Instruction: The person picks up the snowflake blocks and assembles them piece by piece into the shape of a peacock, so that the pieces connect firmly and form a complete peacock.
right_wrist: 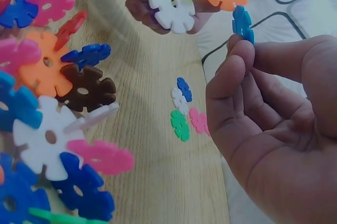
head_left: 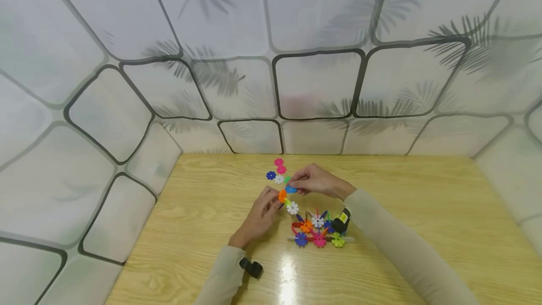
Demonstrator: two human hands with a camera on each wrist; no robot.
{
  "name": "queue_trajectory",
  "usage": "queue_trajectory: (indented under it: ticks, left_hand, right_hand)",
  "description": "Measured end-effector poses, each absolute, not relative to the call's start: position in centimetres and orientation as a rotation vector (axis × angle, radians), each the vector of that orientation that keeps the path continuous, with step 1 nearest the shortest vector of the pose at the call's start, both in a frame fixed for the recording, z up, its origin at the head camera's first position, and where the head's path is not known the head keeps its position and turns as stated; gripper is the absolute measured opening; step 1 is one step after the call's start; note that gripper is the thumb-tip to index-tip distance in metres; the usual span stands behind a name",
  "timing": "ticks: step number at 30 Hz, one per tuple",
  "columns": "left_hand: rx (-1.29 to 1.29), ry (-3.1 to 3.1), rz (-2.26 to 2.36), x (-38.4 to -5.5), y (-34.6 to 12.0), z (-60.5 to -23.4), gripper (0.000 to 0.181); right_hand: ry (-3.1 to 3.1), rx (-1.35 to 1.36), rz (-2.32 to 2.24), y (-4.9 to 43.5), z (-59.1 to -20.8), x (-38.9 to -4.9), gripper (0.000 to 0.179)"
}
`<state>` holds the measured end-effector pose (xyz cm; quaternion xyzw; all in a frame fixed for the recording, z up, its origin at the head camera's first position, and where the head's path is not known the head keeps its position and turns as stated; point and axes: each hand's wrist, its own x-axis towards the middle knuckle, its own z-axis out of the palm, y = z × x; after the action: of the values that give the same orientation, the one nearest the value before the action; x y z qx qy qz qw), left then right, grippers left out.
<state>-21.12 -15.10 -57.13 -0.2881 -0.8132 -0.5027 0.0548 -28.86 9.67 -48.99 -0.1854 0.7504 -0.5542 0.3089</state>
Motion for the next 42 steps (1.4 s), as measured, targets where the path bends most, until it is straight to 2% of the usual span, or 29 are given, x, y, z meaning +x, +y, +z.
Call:
queue_trajectory:
  ticks: [6,9,18,31,42]
  left_hand:
    - [-0.828,-2.527,-1.527,-22.4,-15.6,-60.5,0.018]
    - [-0.818,-2.542,-1.515,-22.6,-15.5,-61.1,0.019]
    - [-0.897,-2.428,-1.548,-21.6,-14.9,-59.6,0.02]
    - [-0.764,-2.569,-1.601,-22.3,-15.1,-61.0,0.019]
    - [-0.898,-2.401,-1.593,-21.4,-14.8,-58.9,0.015]
  right_hand:
    - [1.945,-0.497,-1.459,10.0,-48.8,-28.6,0.024]
    - [1.959,-0.519,-1.446,10.1,-48.8,-28.6,0.024]
    - [2.103,-0.551,-1.398,9.9,-48.5,-28.0,0.021]
    - [2.109,-0.514,-1.448,9.8,-47.8,-27.3,0.022]
    - [2.05,-0.543,-1.464,10.0,-48.3,-27.4,0.022]
